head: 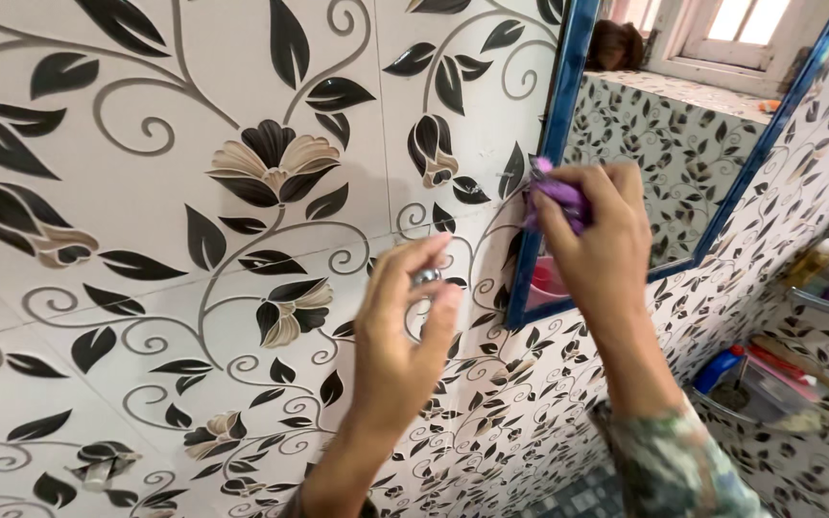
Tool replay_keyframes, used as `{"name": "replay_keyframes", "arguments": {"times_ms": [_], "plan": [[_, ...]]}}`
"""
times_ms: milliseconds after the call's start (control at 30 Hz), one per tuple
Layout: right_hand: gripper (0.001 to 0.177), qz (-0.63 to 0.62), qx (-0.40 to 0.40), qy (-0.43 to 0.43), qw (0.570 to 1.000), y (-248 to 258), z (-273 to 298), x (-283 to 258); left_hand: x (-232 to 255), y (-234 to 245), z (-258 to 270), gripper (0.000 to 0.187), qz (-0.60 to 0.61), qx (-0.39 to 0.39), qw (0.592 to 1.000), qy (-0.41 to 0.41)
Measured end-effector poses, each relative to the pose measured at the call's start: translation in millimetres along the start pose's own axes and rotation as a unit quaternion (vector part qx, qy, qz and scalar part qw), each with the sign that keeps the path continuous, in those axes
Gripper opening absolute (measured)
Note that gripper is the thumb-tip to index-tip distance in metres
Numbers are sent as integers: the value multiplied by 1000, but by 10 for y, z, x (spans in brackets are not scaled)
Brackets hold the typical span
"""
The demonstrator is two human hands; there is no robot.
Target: The person wipes the tiled bathroom walls and the area around a wall-mounted faucet using a purple cloth. The person moves the cloth in circular and back-and-forth motions across the patterned tiles, focusing on the wall surface and the faucet base.
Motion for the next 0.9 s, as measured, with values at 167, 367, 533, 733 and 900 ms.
{"name": "replay_keyframes", "arguments": {"times_ms": [167,367,533,733,900], "plan": [[23,44,50,62,996,-318,-294,-116,-188,113,-170,31,-105,-4,990,-94],[19,87,111,98,985,-405,-446,-113,-414,-39,-246,27,-143,-56,980,-128],[18,133,46,90,986,-378,-24,-165,-516,-39,-255,22,-120,-61,983,-126],[11,133,100,96,981,-429,-805,-69,-514,-13,-294,20,-95,-56,986,-124],[11,94,118,100,983,-491,-798,-111,-515,14,-304,18,-86,-62,988,-114]]}}
Point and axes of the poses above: each hand's wrist, its own z-axis away from the middle knuckle, its own y-axis out of the back of the hand, x = y × z, the point moved 4 cm from there along -z, towards the middle knuckle
